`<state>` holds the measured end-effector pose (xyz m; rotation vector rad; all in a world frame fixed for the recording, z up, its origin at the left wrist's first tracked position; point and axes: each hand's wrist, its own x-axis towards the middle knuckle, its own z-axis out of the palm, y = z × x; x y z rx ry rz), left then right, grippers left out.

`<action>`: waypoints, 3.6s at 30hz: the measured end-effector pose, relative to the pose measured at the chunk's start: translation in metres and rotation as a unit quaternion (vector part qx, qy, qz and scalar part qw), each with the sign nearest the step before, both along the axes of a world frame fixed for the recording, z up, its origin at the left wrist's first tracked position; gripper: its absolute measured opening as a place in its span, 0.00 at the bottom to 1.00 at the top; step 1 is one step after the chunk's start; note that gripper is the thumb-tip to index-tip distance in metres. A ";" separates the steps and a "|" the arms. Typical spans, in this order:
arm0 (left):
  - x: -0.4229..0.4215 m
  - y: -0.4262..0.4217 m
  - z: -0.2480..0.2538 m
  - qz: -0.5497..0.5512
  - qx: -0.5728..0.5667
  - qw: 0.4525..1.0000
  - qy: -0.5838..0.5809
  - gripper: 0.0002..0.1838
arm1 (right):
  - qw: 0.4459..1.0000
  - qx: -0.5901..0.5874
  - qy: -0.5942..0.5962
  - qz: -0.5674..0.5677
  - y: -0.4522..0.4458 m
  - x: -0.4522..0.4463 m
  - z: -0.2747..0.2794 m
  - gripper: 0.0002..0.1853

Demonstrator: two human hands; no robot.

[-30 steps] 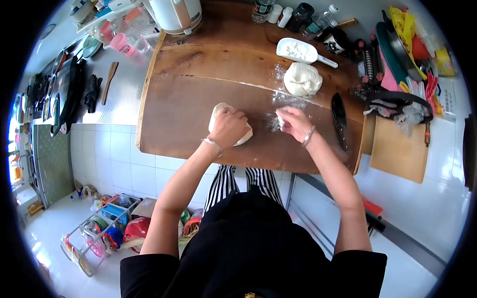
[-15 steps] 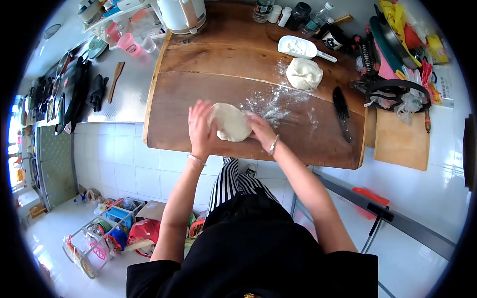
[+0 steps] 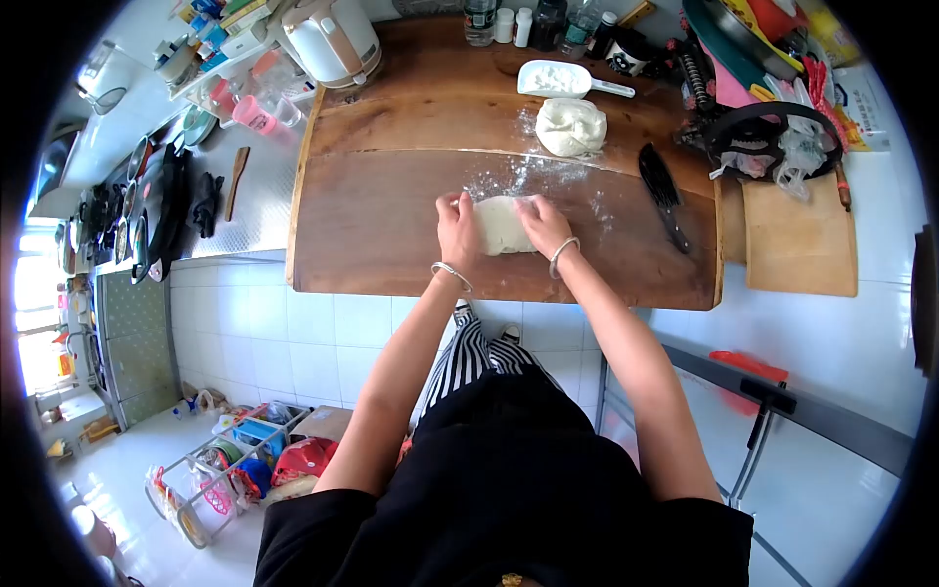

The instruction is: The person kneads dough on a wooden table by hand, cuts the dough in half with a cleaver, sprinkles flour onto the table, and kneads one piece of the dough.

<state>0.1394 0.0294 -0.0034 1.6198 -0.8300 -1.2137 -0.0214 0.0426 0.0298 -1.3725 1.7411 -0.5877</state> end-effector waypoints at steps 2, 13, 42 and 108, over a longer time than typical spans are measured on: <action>0.000 -0.002 0.003 -0.104 -0.173 0.930 -0.306 0.19 | 0.994 -0.100 0.040 -0.014 0.003 0.014 -0.006 0.20; -0.027 -0.001 -0.019 -0.115 -0.250 0.895 -0.351 0.10 | 0.895 -0.384 0.221 -0.056 0.000 0.039 -0.053 0.11; -0.018 -0.027 -0.026 -0.117 -0.305 0.816 -0.477 0.11 | 0.888 -0.429 0.162 -0.024 -0.040 0.041 -0.053 0.08; -0.030 -0.069 -0.018 -0.198 -0.293 0.831 -0.429 0.07 | 0.938 -0.277 0.092 -0.188 -0.160 -0.120 -0.030 0.37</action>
